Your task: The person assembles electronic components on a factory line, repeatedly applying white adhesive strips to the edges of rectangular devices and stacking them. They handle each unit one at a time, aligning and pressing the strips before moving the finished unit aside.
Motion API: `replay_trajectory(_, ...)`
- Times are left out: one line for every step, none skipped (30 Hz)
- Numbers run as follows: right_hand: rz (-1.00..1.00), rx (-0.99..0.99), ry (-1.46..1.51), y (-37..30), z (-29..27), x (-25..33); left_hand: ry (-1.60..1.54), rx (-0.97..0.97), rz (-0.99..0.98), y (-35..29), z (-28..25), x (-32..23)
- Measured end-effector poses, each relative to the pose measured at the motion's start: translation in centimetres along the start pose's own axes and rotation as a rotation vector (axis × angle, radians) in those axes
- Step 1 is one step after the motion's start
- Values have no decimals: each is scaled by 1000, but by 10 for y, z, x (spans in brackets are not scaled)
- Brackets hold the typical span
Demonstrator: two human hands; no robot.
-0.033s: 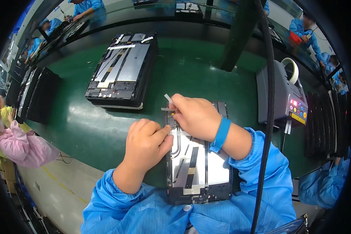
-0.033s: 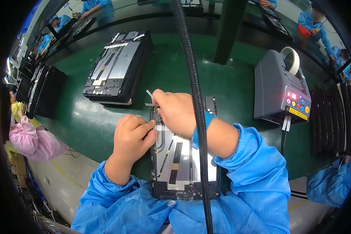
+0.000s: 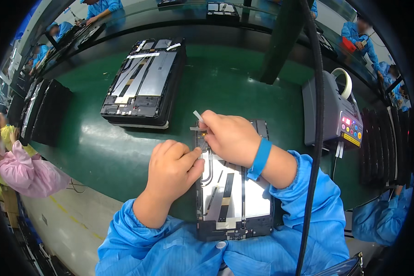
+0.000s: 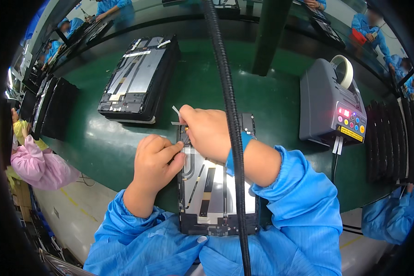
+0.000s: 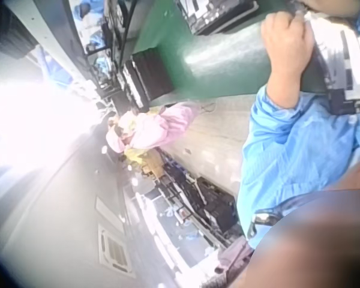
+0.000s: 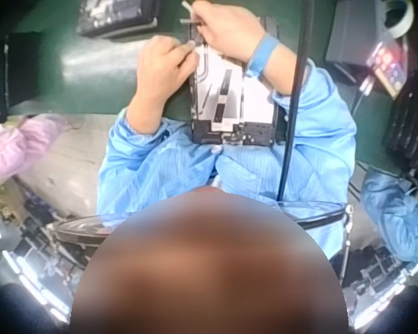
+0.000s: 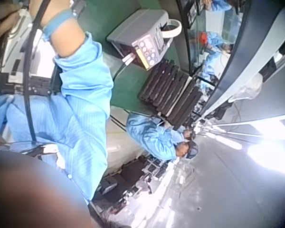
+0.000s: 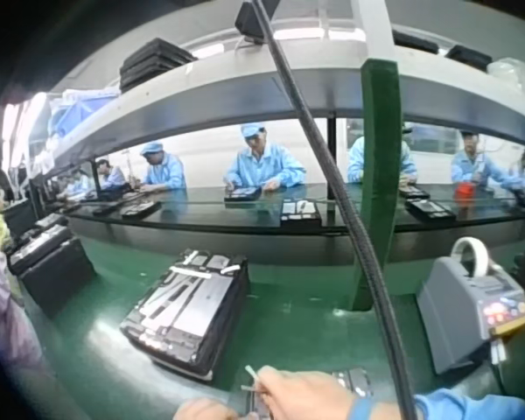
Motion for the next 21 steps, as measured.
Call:
replay_trajectory(2,-10,-13,0,-1,1,-2,-2,1,0,-1,0)
replay_trajectory(24,-1,-2,0,-1,0,-4,-4,2,1,-1,0)
replay_trajectory(45,8,10,0,-3,-1,-18,-7,-7,2,-2,0)
replay_trajectory(67,18,24,0,-3,-1,-29,-8,-19,1,-2,1)
replay_trajectory(92,26,32,0,-3,-2,-41,-8,-31,0,-2,2)
replay_trajectory(117,34,40,0,-3,-4,-48,-14,-36,-1,-2,3)
replay_trajectory(141,40,46,1,-4,-5,-55,-23,-39,0,-2,4)
replay_trajectory(137,40,37,1,-4,-6,-61,-31,-42,0,-3,5)
replay_trajectory(132,39,29,0,-3,-7,-64,-26,-63,1,-3,6)
replay_trajectory(129,41,21,-1,-2,-8,-67,-19,-86,0,-2,7)
replay_trajectory(130,63,46,-1,-2,-8,-70,-12,-109,-1,-1,8)
replay_trajectory(131,86,71,-1,-4,-8,-80,1,-104,-1,0,8)
replay_trajectory(132,106,93,0,-6,-7,-90,13,-95,0,1,9)
replay_trajectory(130,109,96,-1,-6,-7,-101,24,-86,2,1,9)
replay_trajectory(127,111,98,-1,-4,-8,-107,39,-73,3,2,9)
replay_trajectory(122,115,102,-1,-3,-8,-109,53,-61,4,3,9)
replay_trajectory(146,128,97,-1,-3,-9,-111,67,-50,4,4,9)
replay_trajectory(170,141,92,0,-3,-9,-117,90,-47,4,6,10)
replay_trajectory(195,153,87,0,-4,-9,-123,113,-43,5,7,11)
replay_trajectory(191,145,89,0,-4,-9,-130,136,-38,6,8,11)
replay_trajectory(186,136,91,0,-3,-9,-122,155,-42,7,7,11)
Point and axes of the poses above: each hand's wrist, its own y-axis towards the middle knuckle, its own z-axis out of the palm, x = y × z, the point moved 7 cm from there along y, towards the middle knuckle, and after that the axes turned 3 degrees about z, right-handed, at the moved point
